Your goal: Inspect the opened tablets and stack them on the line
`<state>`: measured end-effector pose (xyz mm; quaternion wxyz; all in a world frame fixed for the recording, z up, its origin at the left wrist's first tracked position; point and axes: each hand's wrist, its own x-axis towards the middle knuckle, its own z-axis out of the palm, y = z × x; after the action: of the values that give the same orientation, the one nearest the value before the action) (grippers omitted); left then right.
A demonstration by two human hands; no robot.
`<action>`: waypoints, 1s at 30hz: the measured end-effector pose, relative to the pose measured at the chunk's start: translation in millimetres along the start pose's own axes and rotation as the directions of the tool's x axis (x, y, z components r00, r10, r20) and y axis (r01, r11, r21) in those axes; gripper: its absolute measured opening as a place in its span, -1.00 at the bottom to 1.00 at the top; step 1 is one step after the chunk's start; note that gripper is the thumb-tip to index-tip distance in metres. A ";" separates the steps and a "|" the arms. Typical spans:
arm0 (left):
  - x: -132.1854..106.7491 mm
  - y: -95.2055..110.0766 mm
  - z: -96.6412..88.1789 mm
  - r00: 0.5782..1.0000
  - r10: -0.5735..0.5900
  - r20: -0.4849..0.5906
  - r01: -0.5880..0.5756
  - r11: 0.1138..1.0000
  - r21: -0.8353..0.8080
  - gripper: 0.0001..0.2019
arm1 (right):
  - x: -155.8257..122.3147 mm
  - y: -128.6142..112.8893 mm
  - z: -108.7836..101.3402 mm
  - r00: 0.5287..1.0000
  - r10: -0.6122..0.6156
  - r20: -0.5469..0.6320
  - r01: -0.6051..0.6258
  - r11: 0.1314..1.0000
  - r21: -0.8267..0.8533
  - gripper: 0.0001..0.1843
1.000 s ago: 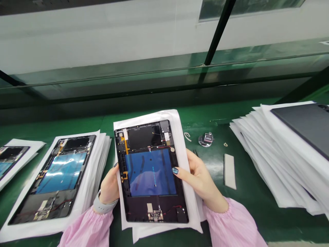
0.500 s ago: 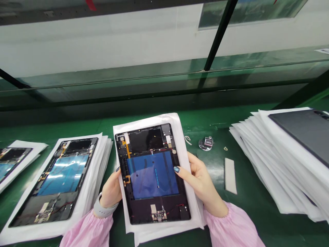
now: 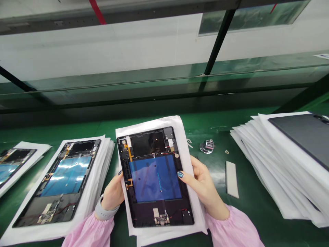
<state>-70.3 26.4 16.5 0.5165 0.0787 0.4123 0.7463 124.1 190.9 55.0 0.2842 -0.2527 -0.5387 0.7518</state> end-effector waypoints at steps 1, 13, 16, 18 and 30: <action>0.1 0.1 0.1 1.000 0.000 0.004 0.000 1.000 -0.004 -0.75 | 0.2 0.1 -0.1 1.000 0.003 -0.001 -0.003 1.000 0.002 -0.55; 1.1 -0.6 -2.5 0.997 -0.001 -0.073 0.001 1.000 -0.006 -0.76 | 4.6 14.1 -10.5 0.999 0.036 0.006 -0.036 0.999 -0.029 -0.41; 2.1 -1.0 -1.1 0.997 0.015 -0.081 -0.016 1.000 -0.008 -0.79 | 5.3 12.8 -9.2 0.999 0.023 0.031 -0.023 1.000 0.001 -0.42; 2.4 -0.6 1.0 0.997 0.017 -0.076 -0.018 1.000 -0.008 -0.79 | 5.7 11.4 -7.9 0.999 0.014 0.043 -0.015 1.000 0.023 -0.44; 1.9 -0.3 -7.4 0.999 -0.034 0.003 0.034 0.999 0.013 -0.79 | 7.1 8.7 -5.0 0.999 0.027 0.033 -0.029 0.998 0.049 -0.47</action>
<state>-75.0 24.0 11.0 0.5292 0.0764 0.4177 0.7346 121.1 197.0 44.7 0.2711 -0.2410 -0.5209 0.7727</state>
